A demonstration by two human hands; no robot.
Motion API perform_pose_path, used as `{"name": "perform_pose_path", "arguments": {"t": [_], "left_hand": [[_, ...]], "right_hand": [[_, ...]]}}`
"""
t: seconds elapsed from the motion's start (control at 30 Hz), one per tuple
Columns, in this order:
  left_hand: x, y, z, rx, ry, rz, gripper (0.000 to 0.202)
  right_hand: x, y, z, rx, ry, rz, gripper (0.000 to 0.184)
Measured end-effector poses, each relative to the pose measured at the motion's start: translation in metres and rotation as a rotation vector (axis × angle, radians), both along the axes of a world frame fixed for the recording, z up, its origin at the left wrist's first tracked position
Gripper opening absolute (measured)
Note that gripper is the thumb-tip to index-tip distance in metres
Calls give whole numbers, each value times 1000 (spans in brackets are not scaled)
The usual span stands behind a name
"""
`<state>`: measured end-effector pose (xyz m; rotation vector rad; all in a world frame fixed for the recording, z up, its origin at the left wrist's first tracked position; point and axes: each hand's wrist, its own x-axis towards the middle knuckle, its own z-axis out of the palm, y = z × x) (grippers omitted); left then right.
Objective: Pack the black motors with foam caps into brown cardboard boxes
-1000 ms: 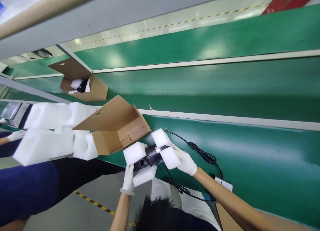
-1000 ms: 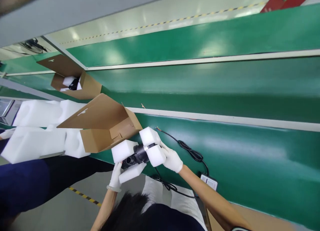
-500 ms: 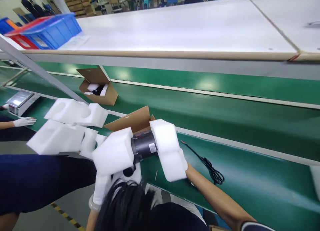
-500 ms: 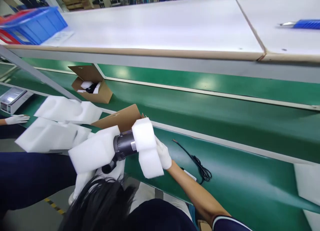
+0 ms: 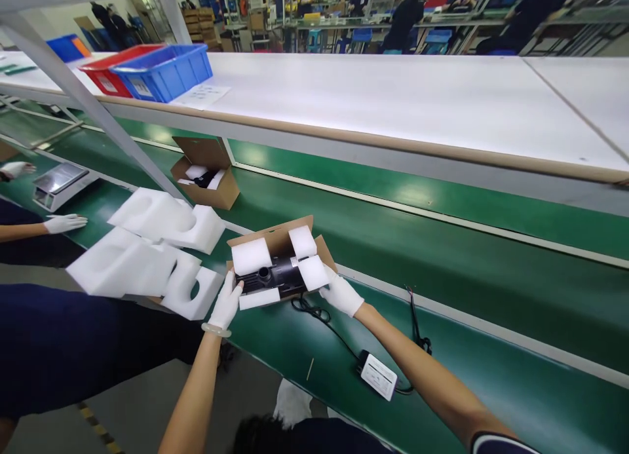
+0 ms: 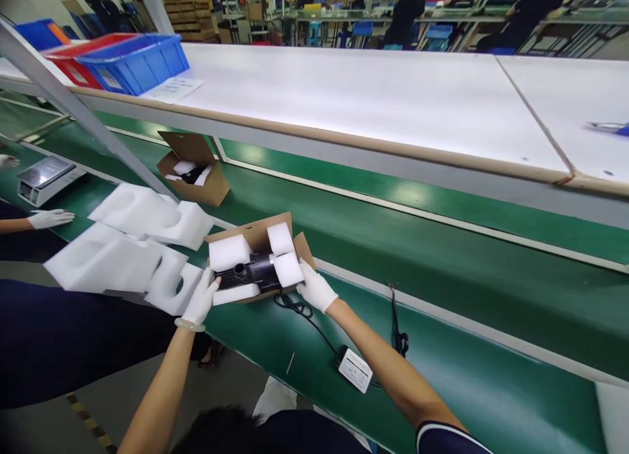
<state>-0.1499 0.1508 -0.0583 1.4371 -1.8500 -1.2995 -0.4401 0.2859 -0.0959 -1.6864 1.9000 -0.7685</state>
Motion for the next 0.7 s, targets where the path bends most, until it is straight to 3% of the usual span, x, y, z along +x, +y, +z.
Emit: {"name": "perform_pose_path", "arguments": {"t": [0.07, 0.13, 0.23, 0.3, 0.37, 0.47, 0.6, 0.7], "left_hand": [[4, 1, 12, -119, -76, -23, 63], [3, 6, 27, -365, -183, -72, 64], [-13, 13, 47, -676, -364, -263, 60], [-25, 13, 52, -719, -516, -409, 56], [-31, 9, 48, -664, -674, -491, 53], [-32, 0, 30, -540, -824, -524, 51], [-47, -7, 1, -457, -893, -494, 42], [-64, -11, -8, -440, -956, -435, 36]], "right_hand": [[-12, 5, 15, -57, 40, -56, 63], [-25, 4, 36, -134, 128, -43, 59], [-34, -15, 69, -169, 306, 179, 52], [-33, -34, 84, -68, 426, 343, 50], [-27, -52, 88, 75, 523, 440, 48], [-12, -70, 77, 231, 622, 490, 43], [9, -91, 55, 404, 684, 411, 38], [17, -100, 50, 432, 661, 384, 41]]}}
